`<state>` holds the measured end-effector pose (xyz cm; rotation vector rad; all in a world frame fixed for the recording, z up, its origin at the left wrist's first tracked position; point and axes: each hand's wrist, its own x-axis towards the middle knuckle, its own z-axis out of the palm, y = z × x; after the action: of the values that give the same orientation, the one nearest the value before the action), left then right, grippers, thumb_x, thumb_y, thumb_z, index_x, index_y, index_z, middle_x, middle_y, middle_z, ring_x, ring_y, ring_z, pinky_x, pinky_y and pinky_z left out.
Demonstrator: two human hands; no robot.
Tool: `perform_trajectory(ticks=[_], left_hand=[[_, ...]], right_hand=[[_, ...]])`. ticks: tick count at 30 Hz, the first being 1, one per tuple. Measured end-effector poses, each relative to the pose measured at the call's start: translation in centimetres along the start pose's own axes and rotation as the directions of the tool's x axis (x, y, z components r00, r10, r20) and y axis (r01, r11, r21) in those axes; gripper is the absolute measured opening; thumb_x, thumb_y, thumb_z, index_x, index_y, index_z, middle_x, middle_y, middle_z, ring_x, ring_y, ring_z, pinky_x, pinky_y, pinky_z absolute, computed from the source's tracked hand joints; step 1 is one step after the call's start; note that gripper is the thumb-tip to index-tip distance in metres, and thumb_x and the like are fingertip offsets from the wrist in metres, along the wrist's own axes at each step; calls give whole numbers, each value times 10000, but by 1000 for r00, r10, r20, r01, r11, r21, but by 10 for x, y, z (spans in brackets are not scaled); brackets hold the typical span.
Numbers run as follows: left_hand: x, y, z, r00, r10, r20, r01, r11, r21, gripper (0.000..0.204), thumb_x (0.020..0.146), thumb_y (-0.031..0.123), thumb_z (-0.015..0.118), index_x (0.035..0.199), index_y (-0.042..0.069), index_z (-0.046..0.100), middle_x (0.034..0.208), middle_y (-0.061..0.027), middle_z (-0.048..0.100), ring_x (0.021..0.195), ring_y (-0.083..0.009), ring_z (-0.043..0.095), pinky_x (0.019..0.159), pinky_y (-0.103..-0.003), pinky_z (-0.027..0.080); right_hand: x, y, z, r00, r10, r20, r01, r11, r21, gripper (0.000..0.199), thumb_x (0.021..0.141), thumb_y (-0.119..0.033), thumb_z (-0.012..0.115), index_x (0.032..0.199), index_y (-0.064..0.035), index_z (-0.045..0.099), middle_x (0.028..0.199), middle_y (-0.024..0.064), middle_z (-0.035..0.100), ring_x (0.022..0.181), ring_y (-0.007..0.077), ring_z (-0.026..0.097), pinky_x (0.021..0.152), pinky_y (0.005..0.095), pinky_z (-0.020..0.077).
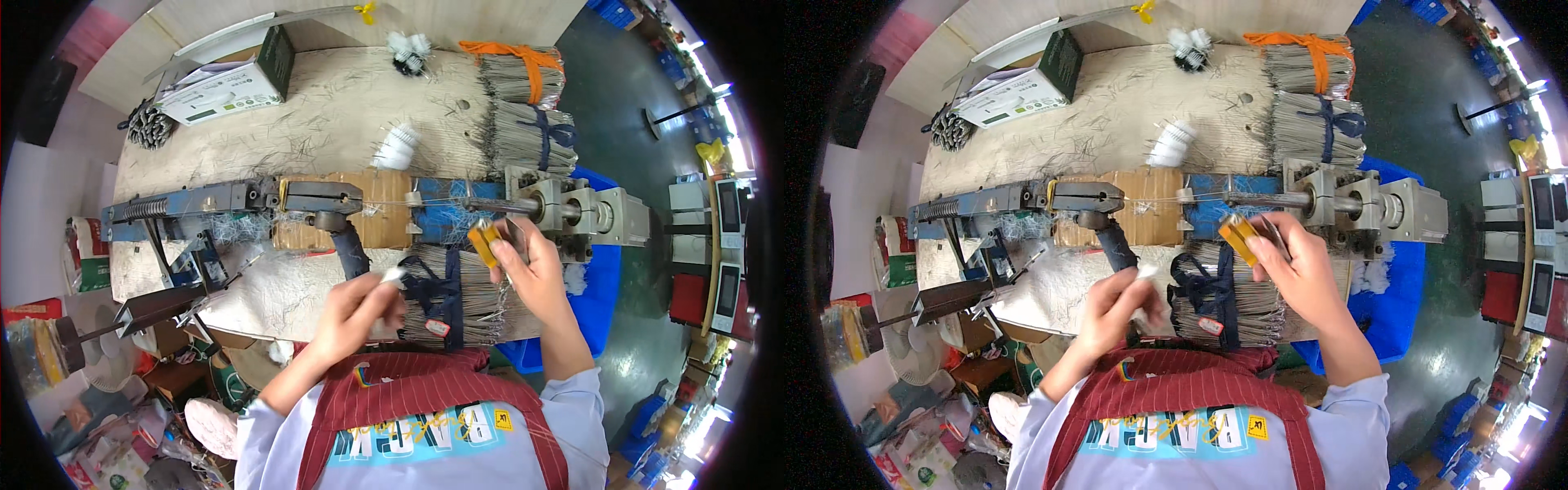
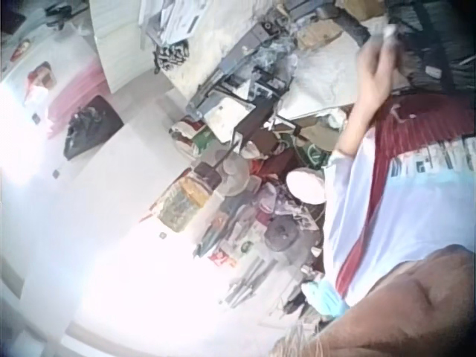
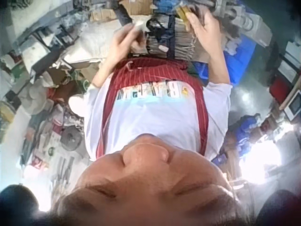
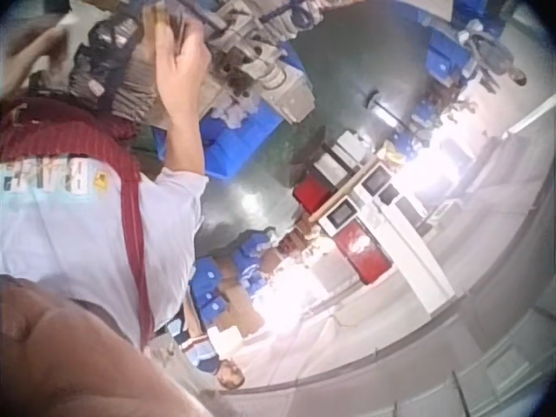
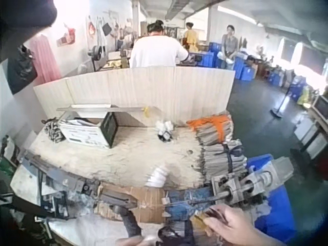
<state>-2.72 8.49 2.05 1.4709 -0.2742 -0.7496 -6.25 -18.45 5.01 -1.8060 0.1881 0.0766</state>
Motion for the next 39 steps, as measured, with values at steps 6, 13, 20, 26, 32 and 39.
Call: perform_trajectory(ticks=[6, 13, 20, 26, 32, 39], left_hand=[[88, 12, 40, 978, -210, -18, 166, 822, -545, 277, 997, 263, 496, 883, 24, 579, 694, -71, 624, 548, -149, 610, 484, -245, 475], [80, -4, 44, 921, -65, -385, -155, 844, -513, 255, 1017, 245, 488, 935, 27, 591, 760, -34, 612, 601, -110, 581, 534, -254, 461], [77, -11, 43, 923, -54, -382, -165, 840, -517, 274, 1021, 251, 478, 952, 16, 603, 776, -82, 644, 595, -160, 615, 528, -269, 486], [77, -6, 44, 929, -81, -362, -133, 839, -528, 305, 1018, 291, 482, 909, 25, 584, 694, -81, 629, 512, -157, 596, 449, -251, 450], [73, -4, 42, 922, -95, -375, -140, 821, -553, 328, 1022, 300, 475, 931, 4, 581, 694, -77, 623, 497, -146, 591, 431, -242, 446], [72, 1, 44, 924, -71, -376, -147, 841, -521, 354, 1025, 316, 464, 1101, -21, 544, 951, -116, 642, 857, -186, 661, 711, -315, 560]], right_hand=[[20, -23, 14, 988, -116, -106, 115, 993, -14, 204, 947, -115, 596, 1094, 17, 547, 872, 75, 660, 671, 133, 623, 602, 267, 500], [44, -15, 25, 652, -655, 380, 630, 191, -753, 188, 811, -101, 635, 971, -11, 598, 1072, 135, 682, 975, 265, 655, 667, 322, 576], [67, -48, 11, 809, -392, 439, 587, 487, -647, 188, 763, -68, 680, 933, -58, 599, 890, 86, 668, 819, 269, 656, 662, 378, 535], [117, -36, 33, 877, -280, 391, 476, 381, -793, 80, 813, -152, 625, 836, -77, 610, 744, 115, 656, 739, 323, 657, 643, 436, 510], [127, -45, 25, 776, -155, 612, 562, 611, -558, 164, 859, -230, 621, 871, -67, 608, 767, 155, 651, 774, 366, 638, 681, 485, 472], [138, -45, 25, 749, 69, 659, 353, 800, -485, 245, 860, -231, 630, 898, 8, 592, 796, 200, 654, 813, 382, 645, 705, 471, 491]])
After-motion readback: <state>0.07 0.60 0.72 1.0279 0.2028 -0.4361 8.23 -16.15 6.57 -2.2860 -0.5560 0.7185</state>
